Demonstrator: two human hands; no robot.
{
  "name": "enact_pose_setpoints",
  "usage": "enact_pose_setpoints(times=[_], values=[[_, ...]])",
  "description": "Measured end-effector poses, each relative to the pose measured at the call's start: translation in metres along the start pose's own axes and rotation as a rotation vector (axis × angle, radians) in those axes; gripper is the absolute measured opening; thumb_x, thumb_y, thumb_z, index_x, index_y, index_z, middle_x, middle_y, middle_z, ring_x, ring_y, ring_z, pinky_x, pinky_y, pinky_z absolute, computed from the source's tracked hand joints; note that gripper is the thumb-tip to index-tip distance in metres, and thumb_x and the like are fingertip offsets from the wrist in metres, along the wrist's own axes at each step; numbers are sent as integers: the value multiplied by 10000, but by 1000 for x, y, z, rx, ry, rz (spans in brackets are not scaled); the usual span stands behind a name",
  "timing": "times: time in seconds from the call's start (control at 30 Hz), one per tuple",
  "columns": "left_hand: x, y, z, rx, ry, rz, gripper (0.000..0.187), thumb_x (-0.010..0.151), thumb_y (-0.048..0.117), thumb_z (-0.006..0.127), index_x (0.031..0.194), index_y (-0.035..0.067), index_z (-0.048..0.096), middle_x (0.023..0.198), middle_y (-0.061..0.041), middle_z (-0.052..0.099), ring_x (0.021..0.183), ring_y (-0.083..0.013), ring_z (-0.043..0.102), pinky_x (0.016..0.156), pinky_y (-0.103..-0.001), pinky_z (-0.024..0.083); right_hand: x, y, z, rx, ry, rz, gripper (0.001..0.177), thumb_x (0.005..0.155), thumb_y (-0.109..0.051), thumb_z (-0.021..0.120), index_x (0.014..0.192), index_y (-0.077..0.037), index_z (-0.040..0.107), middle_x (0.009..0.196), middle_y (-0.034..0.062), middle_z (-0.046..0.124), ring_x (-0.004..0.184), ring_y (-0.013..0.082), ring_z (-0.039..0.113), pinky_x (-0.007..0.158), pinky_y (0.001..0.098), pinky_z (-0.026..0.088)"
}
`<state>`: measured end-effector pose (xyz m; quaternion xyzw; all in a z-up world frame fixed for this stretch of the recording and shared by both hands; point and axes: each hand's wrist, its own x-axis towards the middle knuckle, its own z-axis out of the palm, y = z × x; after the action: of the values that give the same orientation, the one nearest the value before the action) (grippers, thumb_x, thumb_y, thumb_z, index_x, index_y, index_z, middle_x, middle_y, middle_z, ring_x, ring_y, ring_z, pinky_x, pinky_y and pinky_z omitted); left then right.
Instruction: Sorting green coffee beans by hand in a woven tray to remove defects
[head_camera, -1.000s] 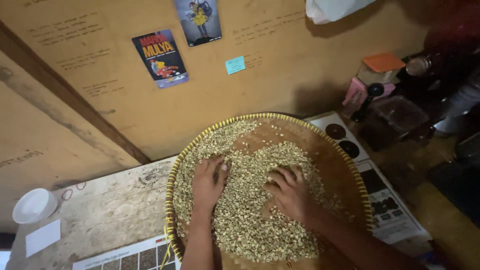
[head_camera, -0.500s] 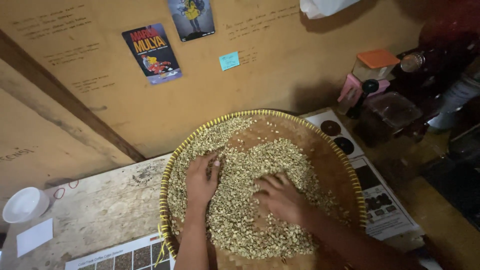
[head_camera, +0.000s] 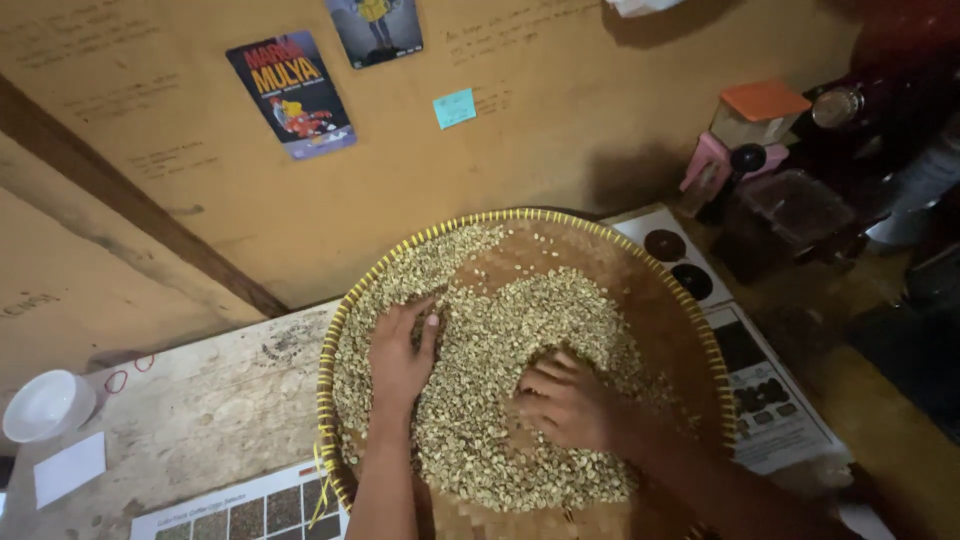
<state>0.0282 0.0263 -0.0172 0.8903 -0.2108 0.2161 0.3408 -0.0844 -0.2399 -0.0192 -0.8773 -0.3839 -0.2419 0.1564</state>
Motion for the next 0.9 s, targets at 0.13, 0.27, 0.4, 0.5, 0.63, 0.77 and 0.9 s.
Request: enact_pose_setpoints(times=[0.13, 0.27, 0.4, 0.5, 0.63, 0.77, 0.9], values=[[4, 1, -1, -17, 27, 9, 324, 1032, 315, 570, 1270, 135, 697, 995, -67, 660, 930, -260, 588, 774, -407, 463, 7, -4, -8, 159, -121, -53, 124, 910, -184, 696, 995, -158, 783, 960, -8, 669, 918, 194, 566, 837, 385, 431], [3, 6, -3, 5, -21, -43, 296, 1004, 239, 622, 1269, 128, 693, 1059, -57, 716, 973, -237, 644, 847, -408, 544, 9, -11, -9, 231, -138, -19, 144, 987, -270, 672, 918, -203, 779, 923, -36, 639, 879, 199, 515, 763, 372, 384], [3, 6, -3, 18, 12, 1, 285, 1021, 264, 600, 1248, 123, 699, 1053, -58, 723, 959, -236, 649, 805, -392, 556, 3, -6, 2, 187, -199, -12, 164, 997, -259, 644, 936, -225, 792, 930, -59, 669, 848, 166, 508, 752, 364, 375], [4, 6, -4, -23, 24, 11, 302, 1026, 302, 583, 1244, 127, 697, 1065, -69, 702, 968, -263, 631, 815, -421, 495, 2, -7, 4, 110, -323, -57, 150, 982, -232, 638, 1027, -202, 778, 1028, -25, 698, 977, 197, 550, 910, 423, 401], [6, 9, -4, -18, -7, -25, 318, 1029, 305, 562, 1244, 114, 699, 1095, -86, 713, 988, -268, 641, 797, -427, 518, 0, -11, 8, 80, -415, -78, 117, 938, -256, 684, 988, -156, 719, 1101, 43, 626, 1011, 246, 522, 907, 454, 377], [3, 1, 0, -2, 10, -10, 297, 1019, 285, 589, 1252, 130, 689, 976, -70, 654, 895, -252, 599, 738, -414, 492, 7, -10, -8, 204, -308, -5, 124, 967, -285, 700, 964, -163, 719, 1011, -16, 659, 949, 203, 527, 811, 384, 374], [4, 1, -4, -13, 16, -7, 306, 1030, 296, 565, 1241, 123, 702, 1014, -73, 687, 919, -258, 619, 766, -414, 493, 9, -6, 1, 129, -116, -6, 62, 906, -108, 661, 941, -159, 660, 903, 8, 611, 838, 202, 507, 726, 371, 395]])
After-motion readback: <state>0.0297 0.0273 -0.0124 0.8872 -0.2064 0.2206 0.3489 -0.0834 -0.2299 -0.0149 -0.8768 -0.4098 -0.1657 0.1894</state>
